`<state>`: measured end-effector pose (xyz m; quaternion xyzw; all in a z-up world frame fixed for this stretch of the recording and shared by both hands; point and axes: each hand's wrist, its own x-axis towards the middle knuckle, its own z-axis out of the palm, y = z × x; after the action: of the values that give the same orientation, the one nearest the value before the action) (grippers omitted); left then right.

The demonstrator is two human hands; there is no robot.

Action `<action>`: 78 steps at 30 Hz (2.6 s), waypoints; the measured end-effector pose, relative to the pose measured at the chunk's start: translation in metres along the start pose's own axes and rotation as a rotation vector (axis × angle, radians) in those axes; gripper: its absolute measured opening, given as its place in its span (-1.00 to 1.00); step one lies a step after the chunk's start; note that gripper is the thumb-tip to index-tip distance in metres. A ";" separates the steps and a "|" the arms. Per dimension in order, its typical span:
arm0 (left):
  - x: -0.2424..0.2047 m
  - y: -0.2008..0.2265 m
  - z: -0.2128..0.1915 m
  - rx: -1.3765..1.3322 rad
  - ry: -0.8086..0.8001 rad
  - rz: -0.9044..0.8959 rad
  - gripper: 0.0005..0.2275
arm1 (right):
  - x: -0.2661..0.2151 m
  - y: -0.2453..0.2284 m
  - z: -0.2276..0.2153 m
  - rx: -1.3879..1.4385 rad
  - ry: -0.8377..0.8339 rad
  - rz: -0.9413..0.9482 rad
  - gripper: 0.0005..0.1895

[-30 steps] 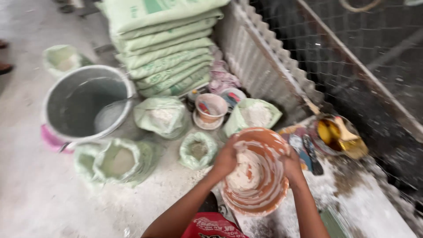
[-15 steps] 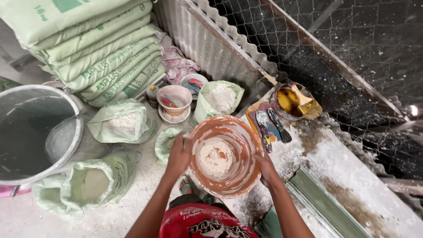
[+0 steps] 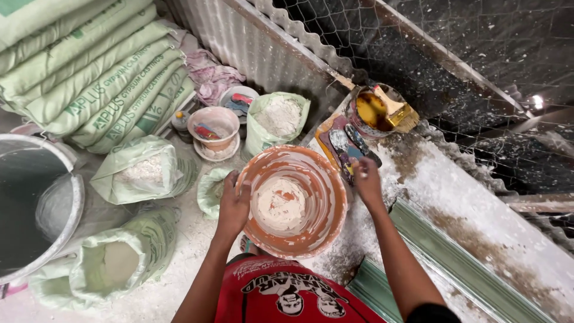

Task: The person wipes a surface with a yellow sponge, then picks up a green metal profile and places it on the floor. They proceed to scoop white powder from a bag into an orange bucket and mix it with a tool. Finally, they pour a yellow liquid from a small container into the bucket and continue mixing.

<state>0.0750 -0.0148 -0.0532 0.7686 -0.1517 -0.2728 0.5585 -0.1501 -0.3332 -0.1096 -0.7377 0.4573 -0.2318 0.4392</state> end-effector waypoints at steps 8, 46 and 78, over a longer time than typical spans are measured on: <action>-0.018 0.041 -0.003 0.189 0.078 0.145 -0.36 | 0.048 0.033 -0.005 -0.494 -0.262 0.132 -0.38; -0.002 0.075 0.049 0.479 -0.226 0.014 -0.62 | -0.004 -0.094 0.061 0.135 -0.670 0.322 -0.26; 0.031 0.017 0.045 0.537 -0.111 0.454 -0.62 | -0.026 -0.150 0.052 0.051 -0.642 0.388 -0.27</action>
<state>0.0746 -0.0714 -0.0555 0.8188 -0.4150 -0.1336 0.3736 -0.0531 -0.2587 -0.0054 -0.6613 0.4216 0.0873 0.6143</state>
